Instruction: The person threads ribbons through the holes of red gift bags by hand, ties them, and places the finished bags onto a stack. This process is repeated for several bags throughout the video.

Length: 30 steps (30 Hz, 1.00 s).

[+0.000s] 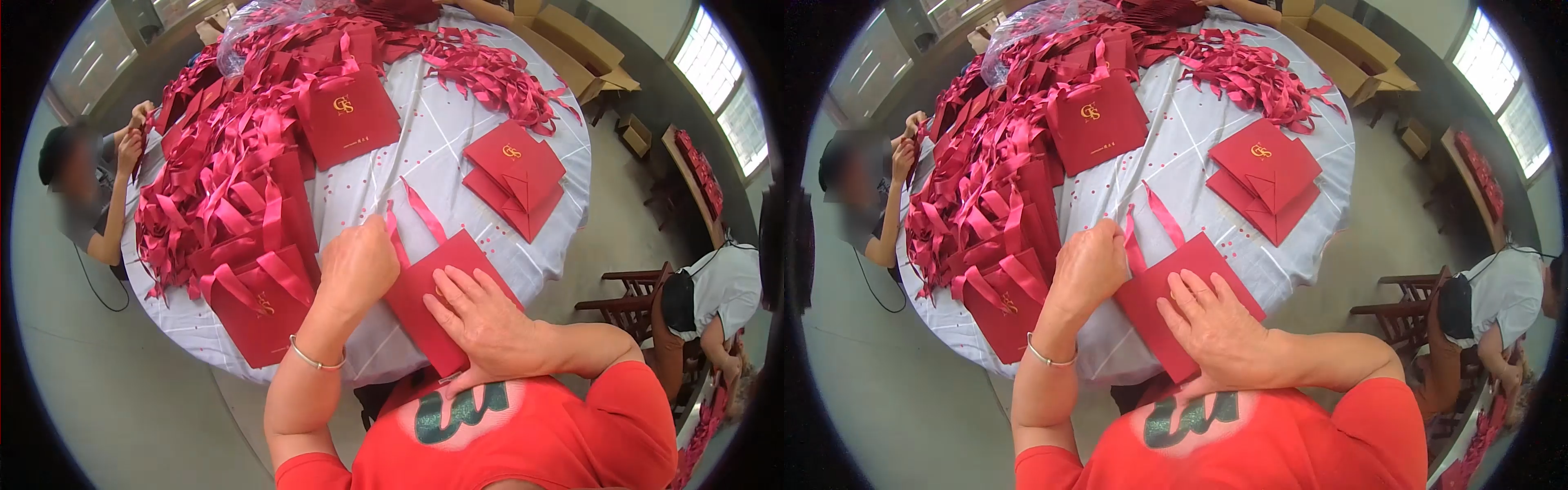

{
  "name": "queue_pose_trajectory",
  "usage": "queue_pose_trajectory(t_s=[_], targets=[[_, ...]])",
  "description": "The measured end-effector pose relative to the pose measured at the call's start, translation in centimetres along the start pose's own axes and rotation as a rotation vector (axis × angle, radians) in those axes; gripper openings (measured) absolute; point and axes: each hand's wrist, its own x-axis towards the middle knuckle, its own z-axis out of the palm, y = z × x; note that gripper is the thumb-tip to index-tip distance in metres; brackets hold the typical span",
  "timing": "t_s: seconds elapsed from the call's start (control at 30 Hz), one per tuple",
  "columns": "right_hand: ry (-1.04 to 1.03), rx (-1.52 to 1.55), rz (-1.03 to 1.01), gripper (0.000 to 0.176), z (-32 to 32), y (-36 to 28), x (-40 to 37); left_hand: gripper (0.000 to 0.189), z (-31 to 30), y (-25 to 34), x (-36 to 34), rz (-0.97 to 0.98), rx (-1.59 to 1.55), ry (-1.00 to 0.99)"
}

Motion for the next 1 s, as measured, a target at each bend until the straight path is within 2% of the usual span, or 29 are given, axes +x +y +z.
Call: queue_pose_trajectory(t_s=[0.07, 0.1, 0.17, 0.2, 0.23, 0.27, 0.33, 0.4, 0.43, 0.47, 0.53, 0.57, 0.63, 0.7, 0.73, 0.8, 0.87, 0.9, 0.93, 0.97, 1.0], targets=[[-0.048, -0.070, -0.011, 0.097, 0.2, -0.7, -0.3, 0.021, -0.4, 0.4, -0.1, 0.024, -0.070, -0.054], [0.006, -0.077, 0.002, 0.094, 0.7, -0.9, -0.4, 0.021, -0.5, 0.5, -0.1, 0.027, -0.075, -0.044], [0.061, -0.094, 0.012, 0.090, 0.9, -1.0, -0.6, 0.023, -0.8, 0.7, -0.1, -0.007, -0.140, 0.035], [0.112, -0.104, -0.050, 0.084, 0.6, -0.9, -0.8, 0.023, -1.0, 0.7, 0.0, -0.007, -0.144, 0.045], [0.162, -0.114, -0.113, 0.077, 0.2, -0.9, -0.8, 0.023, -1.2, 0.7, 0.2, -0.055, -0.329, 0.132], [0.342, -0.084, -0.131, 0.057, -0.6, -0.7, -0.8, 0.024, -1.3, 0.7, 0.4, -0.099, -0.513, 0.219], [0.612, -0.117, -0.136, 0.037, -2.9, 1.2, -0.2, 0.023, -0.9, 0.3, 0.8, -0.018, -0.695, 0.426], [0.823, -0.054, 0.034, 0.024, -5.5, 3.7, 0.2, 0.021, -1.0, 0.3, 1.1, 0.007, -0.790, 0.547], [0.871, -0.110, 0.282, 0.020, -6.3, 4.8, 0.0, 0.021, -1.1, 0.3, 1.1, 0.018, -0.794, 0.551], [0.887, 0.289, 0.605, 0.026, -7.9, 5.6, 0.3, 0.020, -1.1, 0.4, 1.0, 0.036, -0.795, 0.553], [1.129, 1.047, 0.371, 0.033, -8.2, 7.0, 1.7, 0.017, -1.5, 0.9, 0.6, 0.081, -0.750, 0.551], [1.121, 1.177, 0.360, 0.035, -7.1, 8.6, 1.6, 0.016, -1.5, 1.0, 0.6, 0.086, -0.725, 0.522], [1.070, 1.369, 0.520, 0.033, -4.5, 8.5, 1.4, 0.016, -1.0, 0.9, 0.4, 0.100, -0.651, 0.470], [0.946, 1.458, 0.573, 0.032, 0.3, 9.2, 0.1, 0.018, -1.8, 1.3, 0.0, 0.039, -0.521, 0.309], [0.860, 1.557, 0.627, 0.032, 2.0, 8.7, -0.6, 0.017, -1.0, 0.9, 0.0, 0.099, -0.418, 0.359], [0.544, 1.306, 0.682, 0.038, 3.4, 7.4, -2.1, 0.017, -0.8, 0.7, -0.1, 0.065, -0.333, 0.339], [0.545, 1.206, 0.662, 0.038, 2.3, 5.5, -2.9, 0.017, -1.3, 0.9, -0.2, 0.035, -0.205, 0.356], [0.471, 0.688, 0.671, 0.037, 0.4, 4.2, -3.2, 0.017, -1.8, 1.0, -0.6, 0.027, -0.202, 0.345], [0.383, 0.174, 0.646, 0.035, -0.5, 3.6, -3.4, 0.018, -2.3, 1.0, -0.8, -0.004, -0.119, 0.230], [0.525, 0.021, 0.531, 0.033, -0.2, 4.2, -3.3, 0.019, -2.6, 1.0, -0.9, -0.032, -0.036, 0.116], [0.523, 0.025, 0.535, 0.033, -0.2, 4.8, -2.9, 0.019, -2.8, 1.0, -1.1, -0.032, -0.035, 0.110]])
